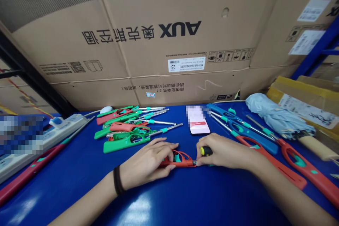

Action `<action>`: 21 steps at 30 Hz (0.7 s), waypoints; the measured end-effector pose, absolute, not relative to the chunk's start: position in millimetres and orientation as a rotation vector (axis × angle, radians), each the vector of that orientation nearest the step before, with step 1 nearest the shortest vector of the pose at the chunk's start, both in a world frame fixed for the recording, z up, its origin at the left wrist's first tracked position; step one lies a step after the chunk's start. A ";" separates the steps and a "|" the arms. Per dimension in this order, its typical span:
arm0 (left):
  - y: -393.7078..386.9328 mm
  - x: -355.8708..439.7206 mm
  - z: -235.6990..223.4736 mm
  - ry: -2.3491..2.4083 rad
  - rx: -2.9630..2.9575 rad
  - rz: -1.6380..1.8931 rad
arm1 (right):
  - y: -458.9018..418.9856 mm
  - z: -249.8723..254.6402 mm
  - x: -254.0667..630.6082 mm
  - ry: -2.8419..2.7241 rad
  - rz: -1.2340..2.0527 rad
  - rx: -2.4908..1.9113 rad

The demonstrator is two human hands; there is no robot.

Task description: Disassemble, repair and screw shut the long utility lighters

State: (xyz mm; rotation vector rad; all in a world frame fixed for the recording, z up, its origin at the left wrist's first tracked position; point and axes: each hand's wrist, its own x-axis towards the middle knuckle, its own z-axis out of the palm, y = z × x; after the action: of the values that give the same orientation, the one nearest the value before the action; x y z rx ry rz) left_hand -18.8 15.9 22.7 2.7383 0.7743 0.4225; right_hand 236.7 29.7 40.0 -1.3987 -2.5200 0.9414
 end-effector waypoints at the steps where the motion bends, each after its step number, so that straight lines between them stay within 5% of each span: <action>1: 15.9 -17.1 22.1 0.770 2.746 0.421 | 30.0 39.7 236.8 -2.523 0.946 -1.396; 21: 12.7 -6.7 14.4 0.815 2.650 0.556 | 31.2 39.3 246.8 -2.564 0.877 -1.400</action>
State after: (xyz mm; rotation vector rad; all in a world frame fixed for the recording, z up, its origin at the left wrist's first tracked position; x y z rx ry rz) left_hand -6.7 12.7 14.4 2.6501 0.8149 0.5562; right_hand 246.8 31.2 39.3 -1.3995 -2.5642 0.8771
